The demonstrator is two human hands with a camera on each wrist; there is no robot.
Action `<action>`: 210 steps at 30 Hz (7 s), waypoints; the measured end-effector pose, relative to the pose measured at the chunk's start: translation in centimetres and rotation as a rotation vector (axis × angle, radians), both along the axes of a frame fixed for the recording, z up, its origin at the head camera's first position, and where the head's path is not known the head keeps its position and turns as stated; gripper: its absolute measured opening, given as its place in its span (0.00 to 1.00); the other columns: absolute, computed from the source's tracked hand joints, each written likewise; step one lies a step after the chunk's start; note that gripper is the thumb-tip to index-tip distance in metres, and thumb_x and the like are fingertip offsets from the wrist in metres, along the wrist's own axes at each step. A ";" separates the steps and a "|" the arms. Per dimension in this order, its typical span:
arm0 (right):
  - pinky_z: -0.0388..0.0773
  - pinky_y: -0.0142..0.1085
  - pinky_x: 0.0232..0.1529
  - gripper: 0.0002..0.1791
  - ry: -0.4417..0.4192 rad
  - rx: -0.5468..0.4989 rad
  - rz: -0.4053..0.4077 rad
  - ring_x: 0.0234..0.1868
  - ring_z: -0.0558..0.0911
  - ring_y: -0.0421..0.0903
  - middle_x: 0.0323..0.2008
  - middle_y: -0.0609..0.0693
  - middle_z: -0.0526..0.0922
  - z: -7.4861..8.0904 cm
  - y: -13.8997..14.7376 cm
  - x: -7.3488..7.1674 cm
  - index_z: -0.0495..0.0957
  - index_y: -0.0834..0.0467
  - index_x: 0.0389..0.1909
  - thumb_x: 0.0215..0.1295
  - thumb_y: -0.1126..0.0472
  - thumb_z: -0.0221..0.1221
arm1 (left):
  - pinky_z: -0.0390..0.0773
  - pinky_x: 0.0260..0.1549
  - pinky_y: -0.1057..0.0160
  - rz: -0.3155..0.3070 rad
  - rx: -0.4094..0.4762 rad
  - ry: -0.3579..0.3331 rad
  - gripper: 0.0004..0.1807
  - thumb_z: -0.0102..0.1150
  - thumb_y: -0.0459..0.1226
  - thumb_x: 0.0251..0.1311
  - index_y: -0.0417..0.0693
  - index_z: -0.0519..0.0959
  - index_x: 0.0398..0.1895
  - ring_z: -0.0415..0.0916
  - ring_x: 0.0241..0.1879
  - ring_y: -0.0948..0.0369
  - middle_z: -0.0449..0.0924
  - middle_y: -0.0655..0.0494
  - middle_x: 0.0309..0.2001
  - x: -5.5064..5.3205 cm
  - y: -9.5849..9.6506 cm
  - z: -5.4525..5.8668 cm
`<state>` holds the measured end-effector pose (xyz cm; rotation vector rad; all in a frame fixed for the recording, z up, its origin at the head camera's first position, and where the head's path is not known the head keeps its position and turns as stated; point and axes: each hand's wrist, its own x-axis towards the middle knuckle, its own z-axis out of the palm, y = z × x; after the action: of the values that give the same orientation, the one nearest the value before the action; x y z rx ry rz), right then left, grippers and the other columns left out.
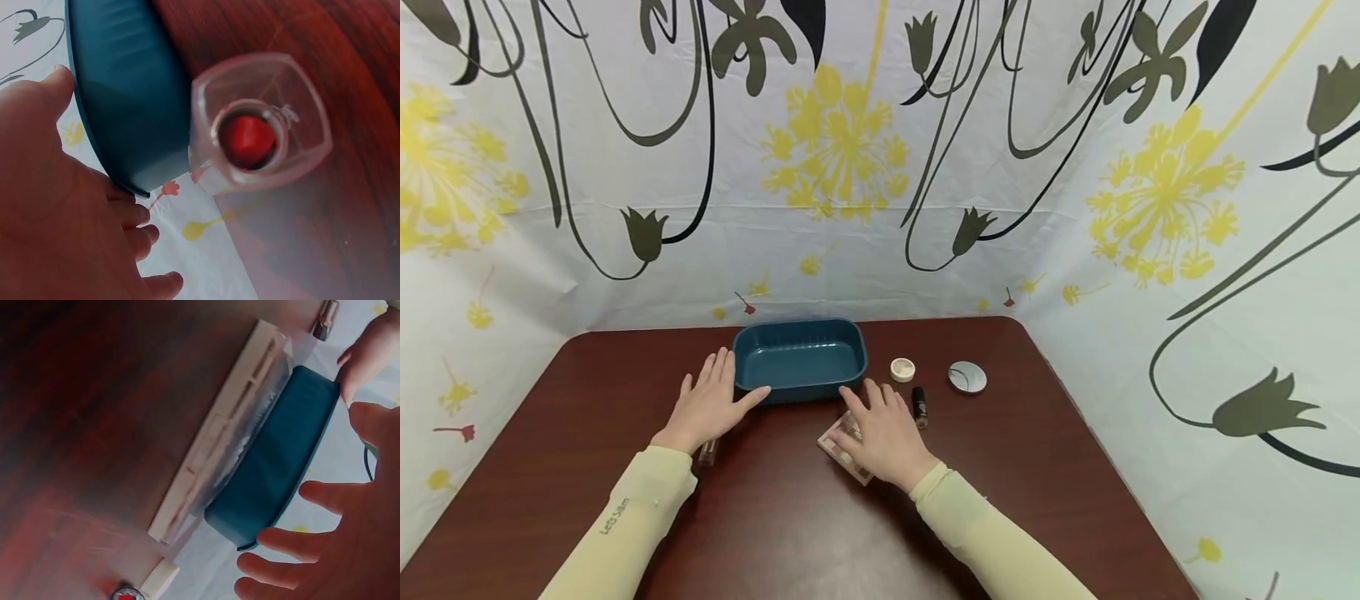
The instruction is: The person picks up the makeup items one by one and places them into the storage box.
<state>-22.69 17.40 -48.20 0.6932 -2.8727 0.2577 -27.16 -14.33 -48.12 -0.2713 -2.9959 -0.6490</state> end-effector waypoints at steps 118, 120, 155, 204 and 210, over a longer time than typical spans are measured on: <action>0.78 0.53 0.48 0.37 -0.122 0.060 0.022 0.54 0.71 0.57 0.54 0.59 0.74 6.7 -6.3 -13.4 0.71 0.49 0.65 0.61 0.32 0.62 | 0.41 0.65 0.26 0.081 -0.008 -0.043 0.49 0.43 0.63 0.71 0.40 0.46 0.81 0.32 0.78 0.41 0.42 0.39 0.80 -0.6 0.1 0.3; 0.77 0.53 0.49 0.36 -0.129 0.070 0.028 0.54 0.71 0.56 0.54 0.58 0.74 6.5 -6.4 -13.9 0.72 0.48 0.63 0.60 0.33 0.62 | 0.42 0.65 0.26 0.078 -0.012 -0.044 0.49 0.43 0.63 0.71 0.39 0.46 0.81 0.33 0.78 0.40 0.42 0.39 0.80 -0.7 0.1 0.4; 0.76 0.44 0.53 0.43 -0.266 0.392 0.224 0.54 0.72 0.50 0.58 0.53 0.74 2.8 -7.5 -17.7 0.64 0.46 0.76 0.61 0.45 0.70 | 0.40 0.65 0.26 0.064 -0.030 -0.056 0.48 0.43 0.63 0.71 0.40 0.47 0.81 0.32 0.78 0.41 0.43 0.39 0.80 -0.5 0.0 0.6; 0.77 0.44 0.52 0.31 -0.332 0.360 0.248 0.51 0.76 0.48 0.60 0.53 0.71 2.5 -7.7 -17.9 0.70 0.46 0.69 0.67 0.45 0.65 | 0.34 0.65 0.26 0.066 -0.029 -0.047 0.49 0.39 0.66 0.71 0.42 0.44 0.81 0.29 0.79 0.43 0.39 0.42 0.81 -0.7 -0.3 0.0; 0.76 0.46 0.55 0.38 -0.331 0.323 0.250 0.57 0.75 0.50 0.62 0.53 0.71 2.9 -7.1 -17.7 0.66 0.46 0.74 0.65 0.44 0.66 | 0.34 0.65 0.26 0.063 -0.027 -0.050 0.49 0.39 0.66 0.71 0.43 0.44 0.81 0.28 0.79 0.44 0.37 0.43 0.81 -0.7 -0.2 0.0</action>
<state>-40.40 10.27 -45.25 1.1728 -3.1736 -0.0737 -27.83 -14.51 -48.10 -0.1645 -3.0483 -0.6191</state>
